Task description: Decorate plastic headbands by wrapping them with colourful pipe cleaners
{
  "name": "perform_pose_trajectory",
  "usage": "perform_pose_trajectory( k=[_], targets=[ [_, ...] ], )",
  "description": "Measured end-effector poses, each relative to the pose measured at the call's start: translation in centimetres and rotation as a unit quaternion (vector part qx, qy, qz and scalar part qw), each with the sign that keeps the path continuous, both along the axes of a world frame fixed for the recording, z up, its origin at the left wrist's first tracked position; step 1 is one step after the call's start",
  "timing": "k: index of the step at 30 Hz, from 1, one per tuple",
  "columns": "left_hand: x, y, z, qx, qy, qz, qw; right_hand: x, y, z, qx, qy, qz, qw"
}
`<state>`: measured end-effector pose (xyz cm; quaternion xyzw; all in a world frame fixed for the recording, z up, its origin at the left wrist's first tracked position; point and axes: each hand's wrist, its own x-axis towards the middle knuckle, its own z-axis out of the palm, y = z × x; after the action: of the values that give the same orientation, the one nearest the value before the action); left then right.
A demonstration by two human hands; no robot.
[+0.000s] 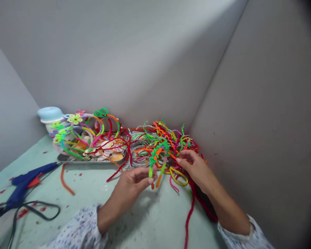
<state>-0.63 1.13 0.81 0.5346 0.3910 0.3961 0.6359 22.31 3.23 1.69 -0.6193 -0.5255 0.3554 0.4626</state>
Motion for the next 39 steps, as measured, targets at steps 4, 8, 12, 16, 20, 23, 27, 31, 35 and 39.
perform_pose_trajectory(
  k=[4,8,12,16,20,23,27,31,35,39],
  targets=[
    [0.3,-1.3,0.5,0.091,0.083,-0.005,0.992,-0.6,-1.9,1.9,-0.055,0.025,0.170,0.984],
    [0.5,-2.3,0.7,0.172,0.159,0.002,0.972,-2.2,-3.6,3.0,-0.092,0.064,0.276,0.955],
    [0.6,-2.9,0.5,0.227,0.210,-0.005,0.951,-3.9,-4.3,2.3,-0.091,0.035,0.267,0.959],
    [0.5,-2.9,0.1,0.279,0.244,-0.002,0.929,-4.7,-4.0,1.4,-0.104,0.044,0.239,0.965],
    [0.3,-2.9,-0.1,0.292,0.247,-0.003,0.924,-4.7,-3.6,1.2,-0.096,0.091,0.243,0.961],
    [0.0,-3.0,0.1,0.286,0.202,0.020,0.936,-4.1,-3.2,1.3,-0.096,0.105,0.239,0.960],
    [-0.9,-2.1,1.7,0.277,0.124,0.181,0.936,-2.4,-2.5,1.4,-0.118,0.115,0.261,0.951],
    [-2.2,0.3,3.0,0.142,0.024,0.257,0.956,-1.0,-2.0,1.5,-0.130,0.147,0.283,0.939],
    [-2.6,2.0,2.7,-0.051,-0.097,0.143,0.984,-0.7,-1.7,1.1,-0.149,0.160,0.298,0.929],
    [-2.4,2.1,2.3,-0.115,-0.188,0.050,0.974,-0.7,-1.3,0.4,-0.166,0.147,0.301,0.927]
  ],
)
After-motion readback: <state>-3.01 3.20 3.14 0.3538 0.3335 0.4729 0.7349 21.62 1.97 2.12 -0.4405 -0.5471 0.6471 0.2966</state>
